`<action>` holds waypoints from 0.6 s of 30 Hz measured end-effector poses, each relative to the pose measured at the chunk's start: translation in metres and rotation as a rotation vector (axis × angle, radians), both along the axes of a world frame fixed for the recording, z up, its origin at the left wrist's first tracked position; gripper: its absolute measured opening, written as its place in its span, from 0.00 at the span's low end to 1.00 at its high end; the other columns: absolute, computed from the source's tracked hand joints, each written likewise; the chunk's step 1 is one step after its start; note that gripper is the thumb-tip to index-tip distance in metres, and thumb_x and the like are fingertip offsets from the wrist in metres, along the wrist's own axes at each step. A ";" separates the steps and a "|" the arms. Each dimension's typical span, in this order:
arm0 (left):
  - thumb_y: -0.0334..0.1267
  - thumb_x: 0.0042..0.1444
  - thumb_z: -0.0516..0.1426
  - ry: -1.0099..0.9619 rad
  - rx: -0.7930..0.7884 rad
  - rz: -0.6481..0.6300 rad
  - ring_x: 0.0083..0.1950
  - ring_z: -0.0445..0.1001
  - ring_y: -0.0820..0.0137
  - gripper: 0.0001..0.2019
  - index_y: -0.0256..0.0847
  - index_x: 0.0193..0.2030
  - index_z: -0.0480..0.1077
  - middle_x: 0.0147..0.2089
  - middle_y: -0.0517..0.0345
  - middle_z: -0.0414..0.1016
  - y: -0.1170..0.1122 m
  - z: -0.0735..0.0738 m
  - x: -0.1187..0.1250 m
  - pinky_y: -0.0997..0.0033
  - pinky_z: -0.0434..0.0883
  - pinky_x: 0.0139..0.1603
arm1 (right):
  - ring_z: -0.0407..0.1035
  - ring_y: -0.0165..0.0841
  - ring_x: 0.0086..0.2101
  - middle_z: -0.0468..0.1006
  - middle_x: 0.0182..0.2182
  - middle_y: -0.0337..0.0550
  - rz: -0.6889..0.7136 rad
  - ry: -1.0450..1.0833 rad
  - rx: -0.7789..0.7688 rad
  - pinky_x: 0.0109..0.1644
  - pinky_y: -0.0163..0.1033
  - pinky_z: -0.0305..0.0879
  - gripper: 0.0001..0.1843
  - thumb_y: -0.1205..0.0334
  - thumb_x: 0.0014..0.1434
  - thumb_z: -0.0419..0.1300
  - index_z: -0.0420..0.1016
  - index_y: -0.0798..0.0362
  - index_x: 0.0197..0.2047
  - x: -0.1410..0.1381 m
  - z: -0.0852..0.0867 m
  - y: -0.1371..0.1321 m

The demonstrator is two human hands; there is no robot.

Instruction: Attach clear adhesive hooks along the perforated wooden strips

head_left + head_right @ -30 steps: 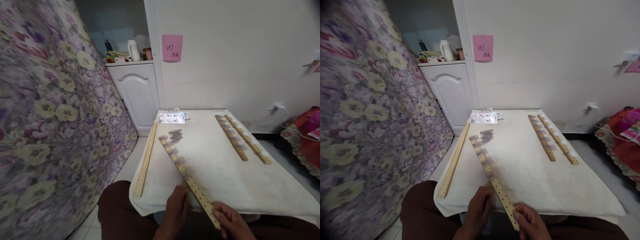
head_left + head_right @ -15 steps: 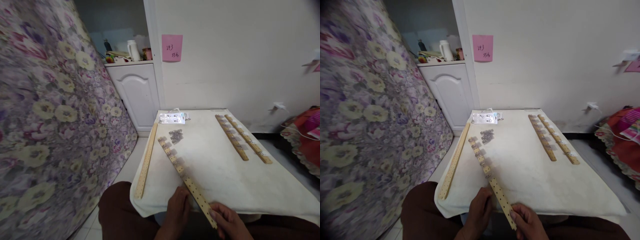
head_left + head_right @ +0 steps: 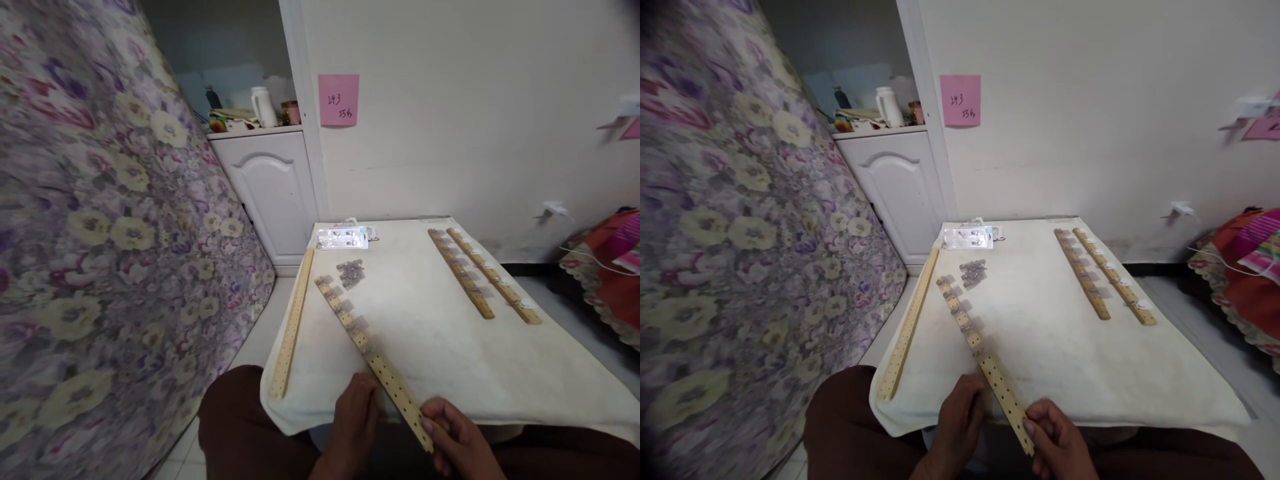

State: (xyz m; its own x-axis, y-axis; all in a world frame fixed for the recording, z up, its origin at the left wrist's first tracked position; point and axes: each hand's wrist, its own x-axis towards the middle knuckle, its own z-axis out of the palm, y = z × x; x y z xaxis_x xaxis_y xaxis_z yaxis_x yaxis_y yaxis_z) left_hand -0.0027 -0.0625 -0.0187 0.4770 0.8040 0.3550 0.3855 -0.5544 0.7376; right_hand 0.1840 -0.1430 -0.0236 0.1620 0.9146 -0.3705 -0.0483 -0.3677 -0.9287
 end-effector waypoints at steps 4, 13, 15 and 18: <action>0.27 0.60 0.47 0.004 0.020 -0.005 0.39 0.66 0.71 0.08 0.43 0.41 0.62 0.37 0.58 0.67 -0.001 0.001 0.001 0.72 0.64 0.39 | 0.59 0.24 0.13 0.64 0.11 0.30 0.015 -0.029 0.005 0.17 0.28 0.51 0.25 0.34 0.52 0.53 0.65 0.51 0.32 0.003 0.004 -0.005; 0.31 0.61 0.47 0.068 0.017 0.086 0.35 0.67 0.71 0.06 0.42 0.40 0.63 0.35 0.59 0.66 0.017 0.017 -0.015 0.73 0.64 0.36 | 0.58 0.27 0.17 0.69 0.21 0.35 -0.164 -0.258 0.077 0.17 0.31 0.50 0.24 0.37 0.53 0.53 0.72 0.50 0.39 0.046 0.009 -0.008; 0.33 0.61 0.47 0.091 0.013 0.133 0.35 0.67 0.71 0.05 0.42 0.39 0.64 0.34 0.59 0.66 0.028 0.022 -0.019 0.73 0.65 0.36 | 0.60 0.27 0.19 0.70 0.22 0.36 -0.137 -0.331 0.133 0.21 0.31 0.54 0.21 0.41 0.55 0.54 0.73 0.51 0.36 0.057 0.016 0.009; 0.35 0.61 0.48 0.126 -0.015 0.206 0.33 0.68 0.71 0.06 0.43 0.40 0.64 0.33 0.60 0.67 0.039 0.025 -0.022 0.73 0.65 0.34 | 0.66 0.32 0.28 0.73 0.25 0.38 -0.061 -0.461 0.255 0.31 0.33 0.62 0.16 0.48 0.56 0.56 0.74 0.52 0.33 0.063 0.030 0.052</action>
State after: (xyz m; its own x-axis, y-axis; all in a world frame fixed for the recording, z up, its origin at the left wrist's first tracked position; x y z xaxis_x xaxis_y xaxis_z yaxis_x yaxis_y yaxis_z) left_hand -0.0250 -0.0234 0.0063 0.3425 0.8935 0.2905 0.5786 -0.4441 0.6841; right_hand 0.2474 -0.0910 0.0062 0.3113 0.9502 -0.0155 0.3716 -0.1368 -0.9183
